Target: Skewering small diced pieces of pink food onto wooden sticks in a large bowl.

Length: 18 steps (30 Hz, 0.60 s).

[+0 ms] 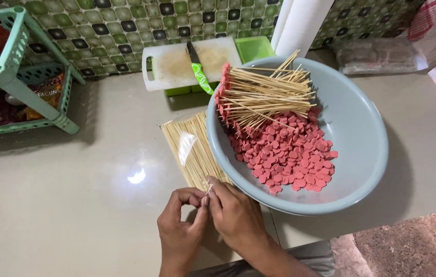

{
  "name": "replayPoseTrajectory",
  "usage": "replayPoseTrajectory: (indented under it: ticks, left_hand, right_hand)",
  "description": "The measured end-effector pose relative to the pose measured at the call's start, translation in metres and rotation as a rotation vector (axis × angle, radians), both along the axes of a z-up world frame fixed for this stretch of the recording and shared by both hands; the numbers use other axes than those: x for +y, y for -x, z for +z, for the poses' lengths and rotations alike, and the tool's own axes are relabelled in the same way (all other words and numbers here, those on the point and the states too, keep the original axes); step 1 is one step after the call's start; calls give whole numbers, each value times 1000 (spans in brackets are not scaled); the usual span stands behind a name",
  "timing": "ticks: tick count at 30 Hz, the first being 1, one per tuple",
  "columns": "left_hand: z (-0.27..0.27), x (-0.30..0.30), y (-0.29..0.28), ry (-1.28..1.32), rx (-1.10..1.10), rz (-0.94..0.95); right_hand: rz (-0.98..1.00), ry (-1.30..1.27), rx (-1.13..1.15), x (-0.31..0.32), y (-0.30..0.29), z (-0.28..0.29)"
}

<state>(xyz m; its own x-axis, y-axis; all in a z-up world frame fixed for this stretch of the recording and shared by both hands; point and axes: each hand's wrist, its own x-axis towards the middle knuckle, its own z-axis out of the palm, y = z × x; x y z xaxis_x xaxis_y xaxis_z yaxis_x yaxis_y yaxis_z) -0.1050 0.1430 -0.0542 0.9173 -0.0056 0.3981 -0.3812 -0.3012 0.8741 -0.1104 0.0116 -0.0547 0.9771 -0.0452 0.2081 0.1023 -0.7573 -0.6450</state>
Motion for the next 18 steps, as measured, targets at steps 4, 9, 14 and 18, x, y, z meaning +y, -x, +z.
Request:
replayPoseTrajectory:
  ticks: [4, 9, 14, 18]
  left_hand:
    - [-19, 1, 0, 108, 54, 55]
    - [-19, 7, 0, -30, 5, 116]
    - [-21, 9, -3, -111, -26, 142]
    - [-24, 15, -3, -125, -18, 137]
  right_hand:
    - [-29, -15, 67, 5, -8, 0]
    - [-103, 29, 412, 13, -22, 16]
    - [-68, 90, 379, 16, -31, 4]
    - [8, 132, 409, 16, -33, 8]
